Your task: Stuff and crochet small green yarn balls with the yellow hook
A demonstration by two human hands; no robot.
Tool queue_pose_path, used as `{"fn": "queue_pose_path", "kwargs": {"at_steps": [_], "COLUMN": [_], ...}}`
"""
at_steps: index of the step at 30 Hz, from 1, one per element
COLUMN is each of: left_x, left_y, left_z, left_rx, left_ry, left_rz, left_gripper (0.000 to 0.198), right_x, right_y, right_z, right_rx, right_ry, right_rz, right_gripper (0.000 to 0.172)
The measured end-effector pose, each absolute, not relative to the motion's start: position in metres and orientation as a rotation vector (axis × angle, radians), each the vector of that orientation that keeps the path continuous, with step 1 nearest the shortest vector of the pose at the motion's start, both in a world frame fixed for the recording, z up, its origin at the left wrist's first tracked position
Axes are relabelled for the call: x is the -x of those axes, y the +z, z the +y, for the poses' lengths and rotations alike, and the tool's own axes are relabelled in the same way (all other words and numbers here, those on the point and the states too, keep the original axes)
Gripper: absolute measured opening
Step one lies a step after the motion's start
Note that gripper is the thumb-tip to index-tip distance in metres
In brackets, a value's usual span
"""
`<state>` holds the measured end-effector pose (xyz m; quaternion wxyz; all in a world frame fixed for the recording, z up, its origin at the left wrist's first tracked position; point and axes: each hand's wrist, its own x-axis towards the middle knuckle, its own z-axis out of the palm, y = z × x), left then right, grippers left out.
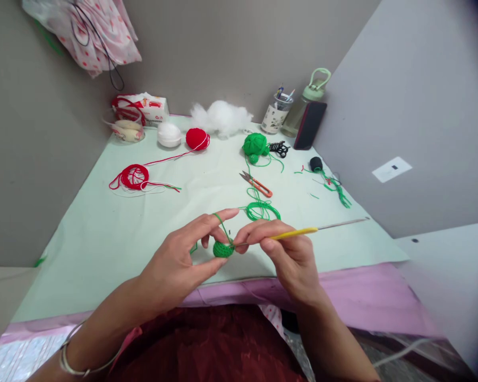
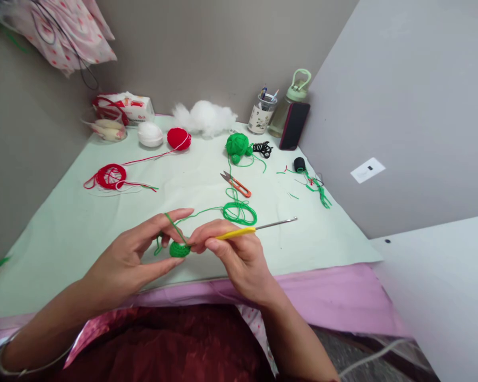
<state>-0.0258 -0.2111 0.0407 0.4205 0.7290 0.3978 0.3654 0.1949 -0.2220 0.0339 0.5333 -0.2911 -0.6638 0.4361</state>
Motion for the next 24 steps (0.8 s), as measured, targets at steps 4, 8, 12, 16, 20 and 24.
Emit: {"fn": "queue_pose_path", "kwargs": {"at_steps": [4, 8, 12, 16, 20, 24], "left_x": [0.025, 0.021, 0.019, 0.018, 0.013, 0.005], "left_y": [0.042, 0.036, 0.028, 0.031, 0.039, 0.037], "left_z": [-0.21, -0.211, -0.213, -0.214, -0.216, -0.226], "left_rx": [-1.927, -1.976, -1.804, -1.428, -1.26, -1.207], "left_ry": [0.945, 0.922, 0.895, 0.86, 0.899, 1.011], "left_rz": [0.98, 0.92, 0.984, 1.035, 0.982, 1.016], "left_gripper": [0.047, 0.047, 0.056, 0.073, 0.079, 0.074], "right_x": [-0.199, -0.204, -0.203, -0.198, -0.195, -0.195], "right_y": [0.037, 0.043, 0.037, 0.021, 0.006, -0.002], "right_z": [-0.222, -0.221, -0.219, -0.223, -0.233, -0.24], "right_rx": [0.722, 0.735, 0.679, 0.625, 0.605, 0.777], "right_ry": [0.99, 0.931, 0.765, 0.579, 0.515, 0.328], "right_rz": [-1.688, -1.908, -2.026, -1.937, -1.74, -1.805], "right_gripper": [0.02, 0.016, 0.014, 0.021, 0.027, 0.037]}}
